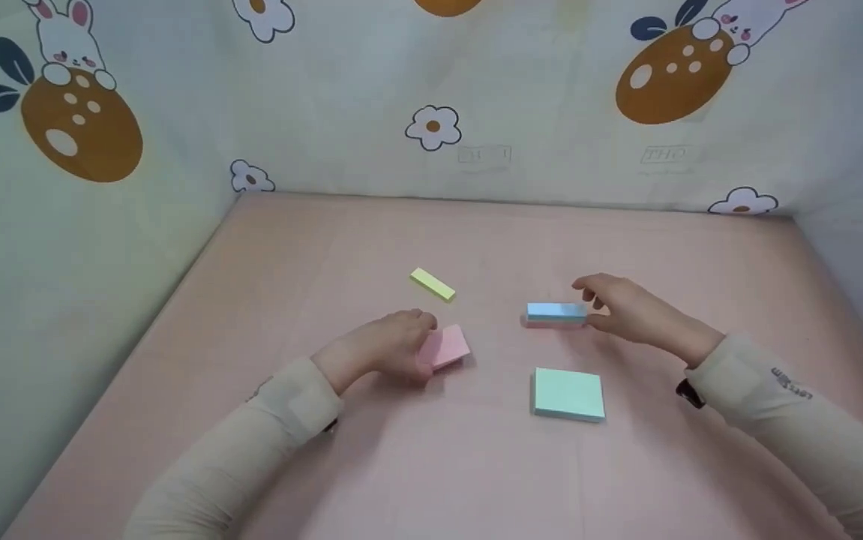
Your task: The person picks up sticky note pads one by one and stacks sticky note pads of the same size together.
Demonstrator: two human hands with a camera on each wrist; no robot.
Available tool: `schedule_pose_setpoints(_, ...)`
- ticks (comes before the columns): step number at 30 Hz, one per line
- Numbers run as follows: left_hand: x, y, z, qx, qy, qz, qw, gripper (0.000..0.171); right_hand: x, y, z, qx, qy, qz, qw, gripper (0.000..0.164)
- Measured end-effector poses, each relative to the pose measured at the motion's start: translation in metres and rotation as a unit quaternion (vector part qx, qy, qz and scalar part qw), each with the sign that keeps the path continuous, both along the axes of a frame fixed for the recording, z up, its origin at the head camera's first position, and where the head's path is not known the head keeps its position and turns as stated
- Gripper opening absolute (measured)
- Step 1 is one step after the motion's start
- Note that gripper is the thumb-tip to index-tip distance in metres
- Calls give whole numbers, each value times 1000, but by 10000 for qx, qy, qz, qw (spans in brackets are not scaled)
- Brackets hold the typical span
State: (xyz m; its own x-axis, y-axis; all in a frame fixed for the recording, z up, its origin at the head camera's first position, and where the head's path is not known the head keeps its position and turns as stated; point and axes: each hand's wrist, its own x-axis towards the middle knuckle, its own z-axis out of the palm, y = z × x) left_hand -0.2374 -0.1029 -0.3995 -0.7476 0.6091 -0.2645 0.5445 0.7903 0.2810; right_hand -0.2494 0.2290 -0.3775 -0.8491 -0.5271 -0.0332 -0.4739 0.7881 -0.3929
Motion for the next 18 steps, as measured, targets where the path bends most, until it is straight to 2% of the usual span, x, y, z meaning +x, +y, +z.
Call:
schedule_pose_setpoints(5,2,22,8,117,144,-356,9992,47,13,-20,0,-399,308,656,9966,34)
schedule_pose_setpoints(10,3,47,14,63,405,-757,9963,50,23,-35,-2,-662,229,1415,9875,38)
schedule_pose_setpoints(13,4,60,16,-32,516,-923,9944,51,27,-40,-5,-618,170,1570,9855,45)
schedule_pose_setpoints(18,2,74,15,-399,771,-1137,9897,50,29,-43,-7,-453,118,1517,9873,52)
